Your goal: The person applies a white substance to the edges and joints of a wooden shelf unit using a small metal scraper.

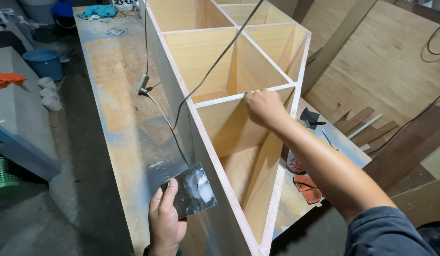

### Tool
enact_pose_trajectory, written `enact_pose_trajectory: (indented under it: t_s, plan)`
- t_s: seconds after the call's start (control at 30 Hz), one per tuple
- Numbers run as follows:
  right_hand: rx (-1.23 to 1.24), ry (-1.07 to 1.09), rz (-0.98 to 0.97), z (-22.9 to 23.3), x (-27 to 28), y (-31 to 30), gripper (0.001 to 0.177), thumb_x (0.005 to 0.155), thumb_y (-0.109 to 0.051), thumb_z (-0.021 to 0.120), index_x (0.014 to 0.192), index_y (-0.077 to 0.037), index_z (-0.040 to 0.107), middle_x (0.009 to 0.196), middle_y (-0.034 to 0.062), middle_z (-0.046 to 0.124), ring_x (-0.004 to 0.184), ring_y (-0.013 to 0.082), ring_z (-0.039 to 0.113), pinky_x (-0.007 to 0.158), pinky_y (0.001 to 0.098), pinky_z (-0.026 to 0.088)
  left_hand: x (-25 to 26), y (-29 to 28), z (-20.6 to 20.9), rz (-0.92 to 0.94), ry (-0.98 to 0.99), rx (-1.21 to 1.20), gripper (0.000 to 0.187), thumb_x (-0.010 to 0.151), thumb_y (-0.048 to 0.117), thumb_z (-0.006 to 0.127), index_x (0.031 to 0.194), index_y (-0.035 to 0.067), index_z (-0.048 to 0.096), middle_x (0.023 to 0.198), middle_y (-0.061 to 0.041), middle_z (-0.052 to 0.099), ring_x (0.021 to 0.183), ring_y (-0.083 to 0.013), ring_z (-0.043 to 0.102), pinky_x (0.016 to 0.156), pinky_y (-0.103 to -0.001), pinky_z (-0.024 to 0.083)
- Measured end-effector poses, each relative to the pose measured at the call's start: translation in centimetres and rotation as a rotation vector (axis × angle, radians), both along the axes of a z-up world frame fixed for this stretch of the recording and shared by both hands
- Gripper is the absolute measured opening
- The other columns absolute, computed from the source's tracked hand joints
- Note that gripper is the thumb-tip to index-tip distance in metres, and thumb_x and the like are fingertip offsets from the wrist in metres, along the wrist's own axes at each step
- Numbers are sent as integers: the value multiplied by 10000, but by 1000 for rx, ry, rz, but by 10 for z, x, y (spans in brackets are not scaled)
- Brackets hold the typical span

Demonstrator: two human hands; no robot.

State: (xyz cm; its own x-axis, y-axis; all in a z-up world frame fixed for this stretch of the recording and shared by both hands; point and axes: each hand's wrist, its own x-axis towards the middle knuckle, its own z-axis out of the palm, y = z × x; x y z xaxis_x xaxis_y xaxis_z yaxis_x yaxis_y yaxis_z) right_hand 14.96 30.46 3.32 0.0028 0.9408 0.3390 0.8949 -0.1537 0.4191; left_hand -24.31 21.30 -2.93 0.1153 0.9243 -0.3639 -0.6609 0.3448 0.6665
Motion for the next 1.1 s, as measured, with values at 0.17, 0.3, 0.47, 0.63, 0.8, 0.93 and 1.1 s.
enact_pose_trajectory:
  t_s: [0.17, 0.3, 0.47, 0.63, 0.8, 0.93, 1.1]
  plan:
    - [13, 25, 14, -3, -42, -1, 130, 871, -6, 537, 902, -79, 639, 741, 97, 709, 719, 368, 674, 459, 501, 515, -5, 1, 2, -11, 19, -28, 190, 1038, 135, 707, 1137, -23, 744, 1086, -213, 778, 1017, -357, 747, 904, -542, 636]
    - [-49, 124, 92, 13, -85, -12, 303, 981, -19, 446, 1215, -26, 638, 944, 112, 776, 945, 377, 708, 514, 546, 581, -5, -3, 19, -25, 61, -79, 270, 1035, 138, 681, 1203, -69, 718, 1106, -285, 752, 1023, -438, 733, 900, -598, 620]
    - [38, 456, 149, 67, -59, -44, 489, 878, -26, 513, 1289, -232, 682, 921, 86, 761, 833, 374, 725, 661, 503, 521, -6, -4, 22, 2, 113, -115, 265, 1039, 163, 693, 1191, -52, 720, 1113, -266, 759, 1033, -423, 740, 891, -574, 620]
    - [183, 777, 291, 75, 21, -69, 415, 1061, -39, 658, 1405, -233, 782, 1161, 63, 848, 814, 170, 658, 799, 312, 501, -6, -12, 38, 92, 141, -176, 277, 1018, 170, 722, 1179, -56, 717, 1101, -262, 755, 1002, -429, 743, 862, -568, 620]
    - [108, 642, 542, 44, 67, -62, 440, 1075, 63, 562, 1425, -138, 737, 1431, 52, 758, 1349, 245, 717, 1155, 375, 546, 3, -13, 22, 83, 90, -72, 260, 1051, 162, 680, 1176, -54, 751, 1122, -238, 775, 1046, -403, 753, 910, -531, 619]
    - [84, 608, 620, 33, 82, -47, 508, 1054, 106, 556, 1454, -161, 719, 1451, 61, 750, 1394, 299, 692, 1212, 437, 512, 14, -16, 30, 76, 119, -112, 270, 1042, 178, 686, 1189, -42, 736, 1156, -242, 772, 1085, -409, 750, 936, -520, 609]
    - [-19, 634, 616, 12, 97, -32, 558, 1038, 127, 510, 1452, -180, 722, 1503, 35, 715, 1450, 264, 642, 1258, 405, 480, 18, -19, 40, 146, 145, -164, 280, 1016, 160, 706, 1199, -51, 714, 1194, -226, 752, 1116, -389, 733, 951, -513, 604]
